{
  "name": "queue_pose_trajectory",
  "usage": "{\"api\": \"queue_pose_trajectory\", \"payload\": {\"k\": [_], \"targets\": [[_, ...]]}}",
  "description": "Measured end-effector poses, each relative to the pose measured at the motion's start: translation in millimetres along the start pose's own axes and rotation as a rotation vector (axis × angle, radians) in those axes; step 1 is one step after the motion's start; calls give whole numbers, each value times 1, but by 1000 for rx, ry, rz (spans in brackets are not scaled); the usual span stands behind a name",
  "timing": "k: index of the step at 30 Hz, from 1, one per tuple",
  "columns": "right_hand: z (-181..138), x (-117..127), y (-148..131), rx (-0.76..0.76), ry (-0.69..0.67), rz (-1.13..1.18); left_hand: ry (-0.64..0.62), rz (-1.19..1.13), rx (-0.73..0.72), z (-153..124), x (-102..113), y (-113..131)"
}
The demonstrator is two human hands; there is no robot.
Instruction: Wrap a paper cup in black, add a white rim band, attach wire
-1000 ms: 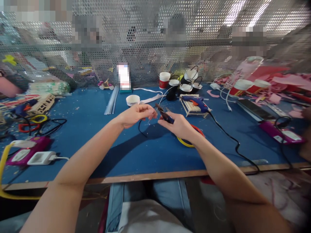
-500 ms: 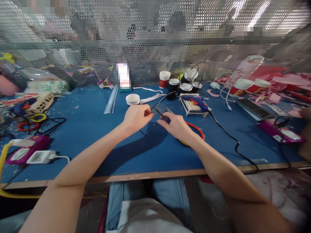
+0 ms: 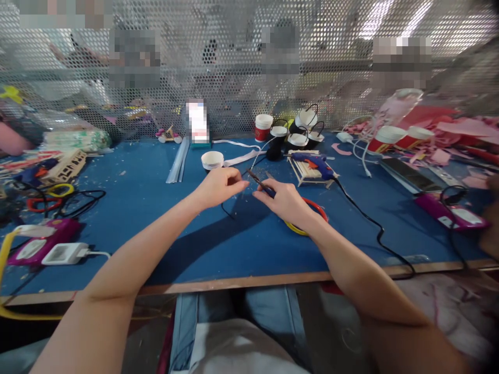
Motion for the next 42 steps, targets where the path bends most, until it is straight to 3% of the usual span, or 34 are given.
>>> {"api": "queue_pose_trajectory", "payload": {"k": [2, 4, 6, 11, 13, 15, 17, 22, 24, 26, 30, 34, 38, 40, 42], "targets": [[1, -1, 4, -28, 19, -68, 187, 369, -44, -4, 12, 15], [1, -1, 5, -34, 20, -63, 237, 467, -55, -6, 16, 21], [1, 0, 3, -21, 17, 9, 130, 253, -20, -3, 12, 11], [-1, 5, -4, 25, -5, 147, -242, -550, 75, 0, -11, -12], [-1, 5, -6, 30, -21, 160, -346, -700, 92, -2, -20, -13], [-1, 4, -7, 35, -33, 164, -373, -738, 91, -3, -24, -12], [-1, 4, -7, 44, -28, 151, -311, -616, 70, -3, -23, -9], [0, 1, 0, 9, 6, 41, 132, 273, -56, -6, 7, 15], [0, -1, 1, 4, 3, 39, 200, 420, -74, -9, 13, 23], [0, 1, 0, 6, 8, 72, 97, 263, -49, -6, 10, 17], [1, 4, -3, 2, -12, 172, -182, -361, 1, -1, -3, -1], [0, 3, -5, 8, -42, 202, -307, -676, 43, 0, -17, -10], [-2, 1, -7, 28, -72, 217, -406, -757, 50, -4, -29, -7], [-2, 1, -8, 44, -65, 202, -361, -660, 48, -4, -27, -7], [-2, 2, -7, 47, -30, 147, -230, -400, 54, -3, -19, -7]]}}
Point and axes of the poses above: each hand's wrist, its own z-axis towards the middle knuckle, its own x-axis out of the back of the hand, y = z × x, the point moved 8 cm from there along z, towards the middle knuckle, and after that the axes turned 7 degrees about z, right-handed, at the moved point
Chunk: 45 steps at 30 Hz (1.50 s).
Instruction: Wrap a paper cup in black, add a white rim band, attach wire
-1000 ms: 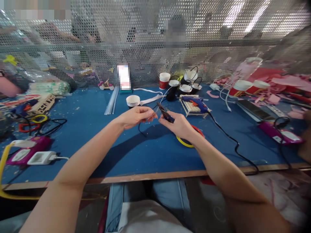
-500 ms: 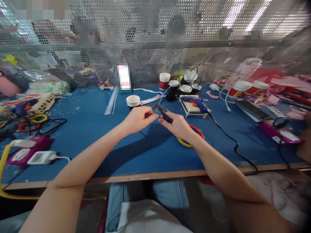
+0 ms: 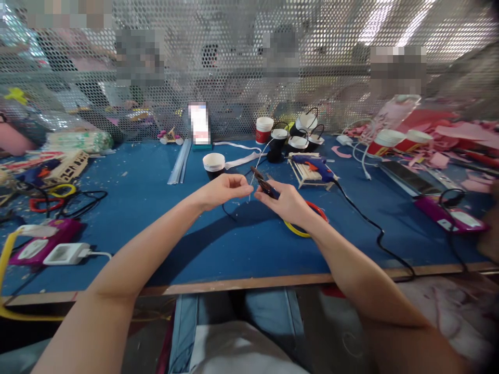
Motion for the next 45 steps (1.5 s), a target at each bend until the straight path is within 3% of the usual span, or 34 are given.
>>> {"api": "queue_pose_trajectory", "payload": {"k": [4, 6, 8, 14, 17, 21, 24, 28, 30, 32, 35, 39, 42, 45], "targets": [[1, 0, 6, -37, 60, -145, 402, 771, -36, -12, 15, 28], [1, -2, 7, -46, 53, -154, 455, 916, -57, -15, 14, 37], [1, -1, 7, -45, 46, -112, 371, 779, -49, -13, 14, 33], [0, 1, 3, -29, 11, 50, -10, -87, 13, -2, 13, 4], [-1, 0, 1, -30, -17, 89, -200, -301, 49, -3, -2, -5], [-1, -1, 0, -19, -35, 93, -228, -398, 8, -4, -11, -2], [0, 0, 1, -1, -4, 51, -79, -98, -41, -3, -7, 6], [0, 0, 7, -32, 44, -26, 340, 677, -121, -11, 9, 33], [0, 0, 7, -30, 41, -36, 414, 821, -131, -15, 11, 41], [0, 0, 6, -23, 39, -9, 340, 659, -104, -12, 13, 36], [0, 1, 6, -37, 25, 80, 118, 144, -64, -7, 14, 19], [-1, -3, 4, -22, -27, 160, -166, -306, -28, -6, -3, 5], [-2, -3, 2, -21, -28, 175, -222, -460, -24, -6, -14, -2], [-3, -3, -1, -23, -29, 166, -228, -472, -16, -4, -18, -6]]}}
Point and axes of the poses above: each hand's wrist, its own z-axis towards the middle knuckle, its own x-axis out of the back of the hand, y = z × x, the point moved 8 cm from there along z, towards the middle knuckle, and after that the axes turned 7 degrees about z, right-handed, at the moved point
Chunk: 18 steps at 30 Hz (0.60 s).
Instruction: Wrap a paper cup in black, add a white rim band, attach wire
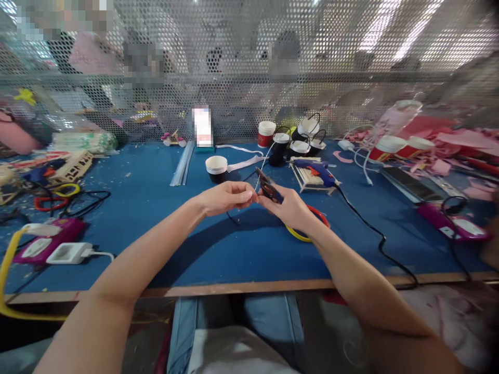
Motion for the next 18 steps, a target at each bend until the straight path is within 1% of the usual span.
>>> {"api": "queue_pose_trajectory", "payload": {"k": [2, 3, 4, 5, 8, 9, 10, 11, 12, 15, 16, 18], "targets": [[0, 0, -1, 9, -1, -21, 29, 79, 0, 1, 0, 2], [0, 0, -1, 16, 2, -41, 66, 161, 0, 1, 1, 4], [0, 0, -1, 18, 13, -68, 132, 286, 0, 0, 3, 7], [1, 1, 0, 16, 32, -102, 225, 456, -3, -2, 6, 12], [2, 3, 5, -16, 83, -201, 575, 1069, -28, -14, 11, 39], [2, 3, 6, -25, 91, -219, 648, 1201, -34, -18, 10, 46], [3, 3, 6, -27, 92, -223, 670, 1250, -31, -20, 9, 49], [3, 3, 6, -24, 93, -215, 642, 1206, -20, -21, 11, 47], [3, 4, 6, -19, 94, -196, 578, 1087, -8, -19, 14, 43], [3, 5, 5, -20, 77, -105, 305, 553, -10, -13, 18, 25], [3, 5, 5, -24, 64, -80, 232, 405, -17, -12, 18, 20], [2, 3, 5, -26, 32, -49, 128, 181, -9, -10, 18, 10]]}}
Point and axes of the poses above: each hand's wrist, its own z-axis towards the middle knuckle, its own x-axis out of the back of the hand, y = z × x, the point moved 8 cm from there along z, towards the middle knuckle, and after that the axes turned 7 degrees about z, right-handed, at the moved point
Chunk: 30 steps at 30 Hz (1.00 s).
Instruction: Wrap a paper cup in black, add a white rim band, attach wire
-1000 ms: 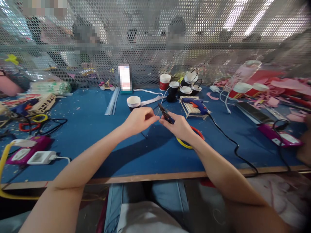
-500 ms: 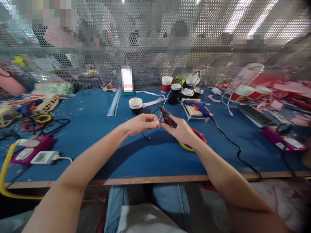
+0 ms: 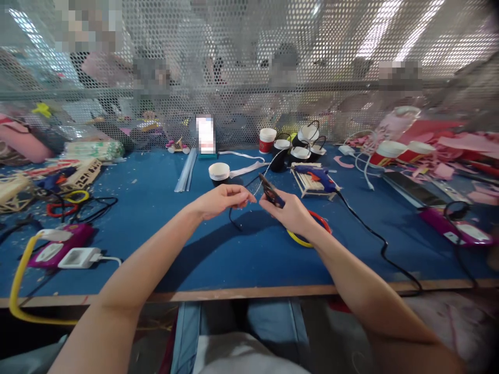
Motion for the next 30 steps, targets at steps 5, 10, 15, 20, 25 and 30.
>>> {"api": "queue_pose_trajectory", "payload": {"k": [5, 10, 15, 20, 25, 30], "targets": [[-1, -3, -2, 9, -38, -2, -112, -244, 49, 1, -14, -13], [-1, -2, -2, -3, 12, -62, 104, 281, 43, -1, -10, 2], [-1, -1, 0, -36, 81, -161, 550, 1191, 38, -16, -2, 40], [-1, 1, -1, -24, 58, -63, 229, 499, 39, -5, 3, 18], [-2, -2, -3, -17, -5, 5, -68, -194, 85, -1, -8, -7], [-3, -2, -6, -9, -14, -5, -135, -285, 36, -1, -22, -4]]}}
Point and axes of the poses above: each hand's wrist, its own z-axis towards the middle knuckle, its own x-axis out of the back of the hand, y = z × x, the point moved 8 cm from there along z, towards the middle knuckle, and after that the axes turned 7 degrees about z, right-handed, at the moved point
